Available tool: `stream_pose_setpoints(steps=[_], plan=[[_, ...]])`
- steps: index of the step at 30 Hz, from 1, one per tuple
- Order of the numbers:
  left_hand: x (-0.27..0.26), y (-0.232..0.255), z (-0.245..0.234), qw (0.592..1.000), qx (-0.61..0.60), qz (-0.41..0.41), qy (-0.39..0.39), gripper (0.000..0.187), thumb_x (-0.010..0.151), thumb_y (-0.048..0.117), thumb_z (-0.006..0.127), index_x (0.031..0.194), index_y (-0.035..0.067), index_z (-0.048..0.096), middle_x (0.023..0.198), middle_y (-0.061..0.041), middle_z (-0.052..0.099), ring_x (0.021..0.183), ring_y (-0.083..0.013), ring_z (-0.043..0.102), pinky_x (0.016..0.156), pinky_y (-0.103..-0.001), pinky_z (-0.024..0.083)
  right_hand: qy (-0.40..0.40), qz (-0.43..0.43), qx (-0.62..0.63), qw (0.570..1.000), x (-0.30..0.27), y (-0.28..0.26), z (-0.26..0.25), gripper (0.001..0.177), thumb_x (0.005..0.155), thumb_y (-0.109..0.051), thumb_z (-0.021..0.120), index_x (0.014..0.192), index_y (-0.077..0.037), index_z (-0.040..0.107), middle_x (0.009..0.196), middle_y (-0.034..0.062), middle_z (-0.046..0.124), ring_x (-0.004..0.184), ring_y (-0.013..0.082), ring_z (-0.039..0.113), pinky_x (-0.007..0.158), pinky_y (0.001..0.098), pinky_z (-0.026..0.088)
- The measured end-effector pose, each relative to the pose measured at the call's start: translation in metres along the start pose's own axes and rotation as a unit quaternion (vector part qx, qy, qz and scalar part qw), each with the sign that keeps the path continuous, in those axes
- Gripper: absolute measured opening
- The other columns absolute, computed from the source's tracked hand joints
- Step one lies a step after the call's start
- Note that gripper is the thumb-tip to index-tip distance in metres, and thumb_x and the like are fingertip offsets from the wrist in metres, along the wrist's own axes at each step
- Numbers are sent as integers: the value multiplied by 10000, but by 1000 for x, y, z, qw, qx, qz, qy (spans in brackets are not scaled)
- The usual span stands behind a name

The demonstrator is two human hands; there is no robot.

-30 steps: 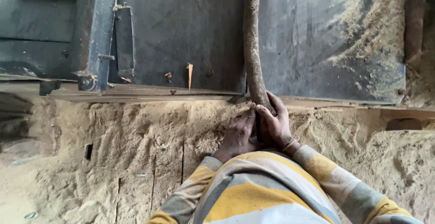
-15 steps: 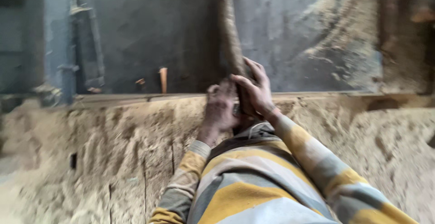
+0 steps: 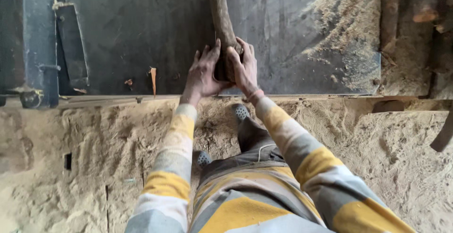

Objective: The person selects branches from a pile and feeds them one by one into a vertical bandsaw. They guide the wood through the blade with both hands, then remove the cut pieces and place them aside. The process repeats with multiple branches throughout the clip.

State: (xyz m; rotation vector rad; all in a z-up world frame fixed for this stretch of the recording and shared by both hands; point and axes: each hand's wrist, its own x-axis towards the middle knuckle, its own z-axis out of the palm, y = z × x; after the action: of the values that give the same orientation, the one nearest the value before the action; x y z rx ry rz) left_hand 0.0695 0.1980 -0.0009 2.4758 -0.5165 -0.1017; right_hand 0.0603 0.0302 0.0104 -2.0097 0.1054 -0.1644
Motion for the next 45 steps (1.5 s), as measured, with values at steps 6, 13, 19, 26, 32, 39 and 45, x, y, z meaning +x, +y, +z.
stream_pose_setpoints(steps=[6,13,19,26,32,39,45], plan=[[19,-13,-11,998,-50,23,35,1282,665,497,945,1633,54,231,1590,-235,437,1473,-442,388,1239,-564,236,-49,-26,31,998,-34,-1,-17,640,1041,-409,571,1529,-20,426,1442,192,509,1286,317,577,1073,392,465],[53,-15,-17,988,-41,76,127,1001,658,580,991,1372,-12,614,1384,-254,644,1281,-408,620,1124,-543,421,49,-69,-85,993,2,67,-110,257,988,-169,682,1213,-50,718,1224,140,702,1161,273,673,1022,380,539],[86,-23,3,973,-60,-36,222,638,688,526,1015,1015,62,723,1002,-125,759,918,-312,726,840,-446,569,225,-62,-296,926,50,179,-276,153,978,-82,690,1120,-67,748,1121,132,758,1036,259,710,970,411,577],[43,62,72,927,-90,-76,357,218,995,103,736,971,79,522,1060,-113,541,1065,-283,579,948,-448,492,181,9,-336,924,123,243,-395,742,840,-186,819,1404,152,474,1236,405,577,1177,532,564,1021,519,448],[-8,94,70,946,-104,-89,293,218,950,95,717,1107,44,575,1183,-154,535,1232,-363,548,1078,-479,460,7,214,-387,897,163,201,-428,608,762,-302,855,1194,77,657,1126,298,681,1046,433,672,870,461,553],[-13,96,60,957,-116,-107,245,288,836,81,726,1093,38,604,1211,-181,547,1229,-366,529,1046,-491,449,-80,333,75,937,176,105,-355,210,926,-349,654,942,-140,641,791,51,687,606,149,547,547,327,461],[-20,79,62,953,-181,-107,220,284,841,128,738,1099,55,642,1240,-159,617,1286,-341,558,1088,-479,449,-9,162,459,873,171,24,-236,81,922,-219,611,894,-143,604,698,1,577,532,97,471,457,258,402]])
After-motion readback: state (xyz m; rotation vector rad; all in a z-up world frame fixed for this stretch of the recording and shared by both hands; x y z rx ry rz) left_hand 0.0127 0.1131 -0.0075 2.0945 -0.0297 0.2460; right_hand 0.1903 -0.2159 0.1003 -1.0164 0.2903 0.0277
